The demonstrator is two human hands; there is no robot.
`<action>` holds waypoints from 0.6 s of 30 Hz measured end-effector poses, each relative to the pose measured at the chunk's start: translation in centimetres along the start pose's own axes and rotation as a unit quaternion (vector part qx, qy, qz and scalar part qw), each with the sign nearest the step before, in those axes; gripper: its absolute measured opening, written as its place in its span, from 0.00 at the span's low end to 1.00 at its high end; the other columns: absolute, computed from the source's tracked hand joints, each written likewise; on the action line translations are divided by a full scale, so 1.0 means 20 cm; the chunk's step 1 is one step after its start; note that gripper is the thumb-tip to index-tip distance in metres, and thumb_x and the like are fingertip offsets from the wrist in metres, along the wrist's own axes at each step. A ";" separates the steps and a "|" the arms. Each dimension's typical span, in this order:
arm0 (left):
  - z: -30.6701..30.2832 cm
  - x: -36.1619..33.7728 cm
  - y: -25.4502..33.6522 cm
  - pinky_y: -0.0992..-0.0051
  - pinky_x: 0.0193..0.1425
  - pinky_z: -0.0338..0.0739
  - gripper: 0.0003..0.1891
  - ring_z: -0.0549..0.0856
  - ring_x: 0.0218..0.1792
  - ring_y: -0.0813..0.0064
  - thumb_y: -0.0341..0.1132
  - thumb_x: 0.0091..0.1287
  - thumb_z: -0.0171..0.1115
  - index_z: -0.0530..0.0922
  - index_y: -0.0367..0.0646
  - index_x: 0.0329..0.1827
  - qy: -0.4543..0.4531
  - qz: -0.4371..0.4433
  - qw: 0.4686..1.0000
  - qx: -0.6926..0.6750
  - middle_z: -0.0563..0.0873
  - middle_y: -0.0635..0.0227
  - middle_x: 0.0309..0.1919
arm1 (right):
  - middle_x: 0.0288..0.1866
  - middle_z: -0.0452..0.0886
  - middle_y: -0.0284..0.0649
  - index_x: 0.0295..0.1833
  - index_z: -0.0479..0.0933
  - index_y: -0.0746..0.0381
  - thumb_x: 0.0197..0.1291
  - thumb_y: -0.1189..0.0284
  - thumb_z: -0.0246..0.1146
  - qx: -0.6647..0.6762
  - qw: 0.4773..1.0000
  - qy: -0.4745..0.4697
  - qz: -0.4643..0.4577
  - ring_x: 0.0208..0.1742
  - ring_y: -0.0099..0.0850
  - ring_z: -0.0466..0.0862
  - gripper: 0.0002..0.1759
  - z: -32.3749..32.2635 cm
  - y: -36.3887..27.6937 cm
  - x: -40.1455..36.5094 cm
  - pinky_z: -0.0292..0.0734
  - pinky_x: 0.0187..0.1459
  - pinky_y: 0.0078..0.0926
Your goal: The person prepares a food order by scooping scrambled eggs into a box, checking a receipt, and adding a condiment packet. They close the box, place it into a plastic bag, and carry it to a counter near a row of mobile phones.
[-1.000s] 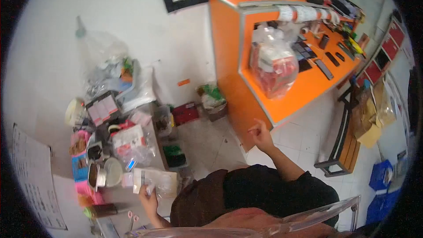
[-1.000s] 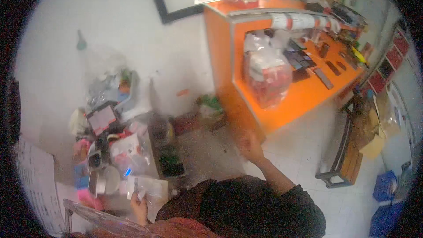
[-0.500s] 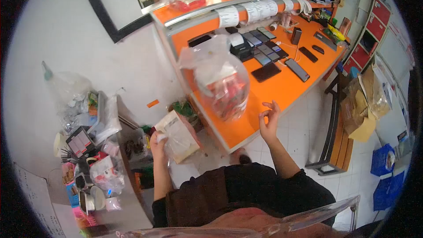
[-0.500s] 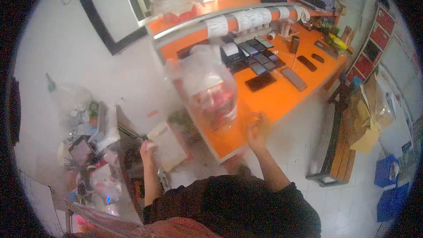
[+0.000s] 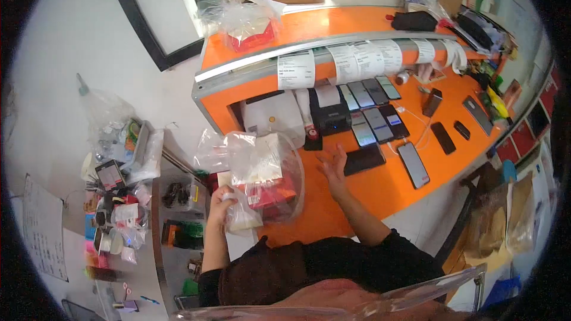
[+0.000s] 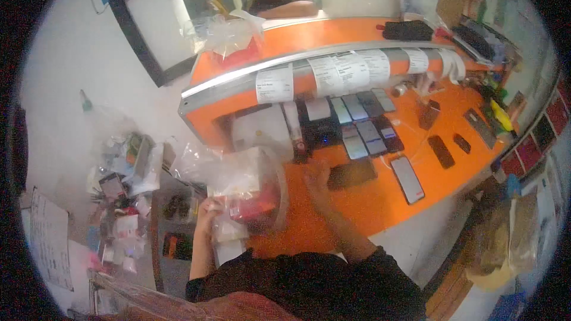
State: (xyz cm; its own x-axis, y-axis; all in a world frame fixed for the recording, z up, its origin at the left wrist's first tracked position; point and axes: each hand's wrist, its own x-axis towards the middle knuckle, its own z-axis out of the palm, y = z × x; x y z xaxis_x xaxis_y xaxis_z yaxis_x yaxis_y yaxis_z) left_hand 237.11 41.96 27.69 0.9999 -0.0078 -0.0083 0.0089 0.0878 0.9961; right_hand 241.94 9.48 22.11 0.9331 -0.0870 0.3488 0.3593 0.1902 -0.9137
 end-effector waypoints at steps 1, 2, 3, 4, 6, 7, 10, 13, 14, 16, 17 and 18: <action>0.00 -0.01 -0.02 0.82 0.35 0.65 0.10 0.71 0.28 0.83 0.22 0.41 0.58 0.66 0.47 0.21 0.004 -0.021 1.000 -0.013 0.70 0.77 0.24 | 0.67 0.51 0.46 0.71 0.37 0.49 0.66 0.68 0.50 0.025 1.000 -0.001 0.017 0.66 0.43 0.62 0.35 0.02 -0.01 0.01 0.65 0.59 0.43; 0.01 -0.02 -0.05 0.82 0.35 0.65 0.10 0.71 0.28 0.82 0.22 0.41 0.58 0.66 0.47 0.21 0.008 -0.042 0.999 -0.026 0.70 0.77 0.24 | 0.67 0.51 0.46 0.71 0.38 0.49 0.65 0.68 0.51 0.043 0.999 0.004 0.011 0.66 0.43 0.62 0.35 0.02 0.01 0.01 0.65 0.60 0.43; 0.04 -0.03 -0.08 0.83 0.33 0.65 0.10 0.71 0.27 0.82 0.23 0.42 0.58 0.66 0.46 0.22 0.001 -0.040 0.998 -0.042 0.70 0.77 0.23 | 0.67 0.51 0.46 0.71 0.38 0.49 0.65 0.67 0.51 0.061 0.998 0.011 0.004 0.66 0.43 0.61 0.35 0.02 0.03 0.01 0.64 0.60 0.44; 0.08 -0.04 -0.11 0.83 0.31 0.64 0.09 0.71 0.27 0.82 0.23 0.43 0.58 0.66 0.46 0.22 -0.014 -0.018 0.999 -0.034 0.70 0.75 0.23 | 0.67 0.52 0.46 0.71 0.39 0.49 0.65 0.66 0.52 0.078 0.997 0.020 -0.004 0.66 0.43 0.61 0.36 0.03 0.03 0.02 0.63 0.60 0.44; 0.17 -0.07 -0.15 0.82 0.31 0.63 0.09 0.70 0.28 0.81 0.23 0.44 0.57 0.66 0.46 0.22 -0.049 -0.019 0.994 -0.093 0.71 0.74 0.24 | 0.66 0.52 0.45 0.71 0.39 0.51 0.63 0.66 0.53 0.002 1.000 -0.003 0.001 0.66 0.42 0.60 0.37 0.01 -0.05 0.02 0.63 0.60 0.44; 0.23 -0.08 -0.16 0.81 0.31 0.63 0.09 0.70 0.28 0.81 0.22 0.45 0.57 0.66 0.46 0.22 -0.059 -0.025 0.993 -0.098 0.71 0.74 0.24 | 0.66 0.52 0.45 0.71 0.39 0.52 0.62 0.66 0.54 -0.033 0.999 -0.006 -0.002 0.66 0.42 0.59 0.38 -0.03 -0.05 0.03 0.64 0.60 0.43; 0.39 -0.09 -0.19 0.81 0.31 0.63 0.08 0.70 0.28 0.81 0.21 0.46 0.56 0.67 0.45 0.22 -0.067 -0.029 0.992 -0.105 0.71 0.74 0.24 | 0.65 0.54 0.45 0.71 0.39 0.54 0.60 0.67 0.55 -0.105 0.994 -0.006 -0.003 0.66 0.40 0.59 0.39 -0.16 -0.05 0.06 0.66 0.59 0.39; 0.46 -0.09 -0.25 0.81 0.32 0.65 0.08 0.70 0.28 0.81 0.21 0.48 0.56 0.68 0.44 0.23 -0.046 -0.021 0.996 -0.079 0.72 0.74 0.25 | 0.64 0.56 0.45 0.71 0.39 0.55 0.60 0.68 0.54 -0.086 0.995 -0.029 0.035 0.65 0.38 0.60 0.39 -0.25 -0.20 0.07 0.68 0.57 0.35; 0.42 -0.07 -0.28 0.81 0.33 0.65 0.07 0.71 0.28 0.81 0.21 0.49 0.56 0.68 0.44 0.23 -0.052 -0.028 0.996 -0.066 0.72 0.74 0.25 | 0.64 0.56 0.45 0.71 0.39 0.55 0.60 0.69 0.54 -0.079 0.995 -0.034 0.041 0.65 0.37 0.60 0.39 -0.26 -0.24 0.07 0.69 0.56 0.34; 0.42 -0.05 -0.27 0.81 0.34 0.66 0.07 0.71 0.29 0.81 0.21 0.50 0.57 0.69 0.43 0.24 -0.061 -0.029 0.997 -0.038 0.73 0.74 0.26 | 0.63 0.58 0.45 0.71 0.39 0.55 0.60 0.70 0.53 -0.083 0.996 -0.033 0.015 0.64 0.36 0.61 0.38 -0.29 -0.24 0.03 0.70 0.54 0.31; 0.41 -0.05 -0.26 0.81 0.34 0.67 0.07 0.72 0.29 0.81 0.22 0.50 0.58 0.69 0.43 0.24 -0.064 -0.025 0.997 -0.023 0.73 0.73 0.26 | 0.63 0.58 0.45 0.71 0.39 0.55 0.60 0.70 0.53 -0.086 0.996 -0.010 0.001 0.64 0.36 0.62 0.38 -0.31 -0.18 0.01 0.70 0.54 0.31; 0.41 -0.05 -0.24 0.81 0.35 0.67 0.07 0.72 0.30 0.81 0.22 0.51 0.58 0.69 0.43 0.25 -0.067 -0.020 0.998 -0.007 0.73 0.73 0.26 | 0.63 0.59 0.46 0.71 0.40 0.56 0.61 0.71 0.53 -0.087 0.996 0.014 -0.012 0.63 0.36 0.63 0.38 -0.34 -0.09 0.00 0.71 0.53 0.31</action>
State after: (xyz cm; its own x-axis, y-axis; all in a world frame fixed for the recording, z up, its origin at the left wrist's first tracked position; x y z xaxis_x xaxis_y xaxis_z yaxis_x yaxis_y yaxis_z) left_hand 235.95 33.39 23.71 0.9889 -0.1442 -0.0361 0.0506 0.0981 0.9939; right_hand 241.15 2.44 22.22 0.9226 -0.1169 0.3676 0.3717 0.0148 -0.9282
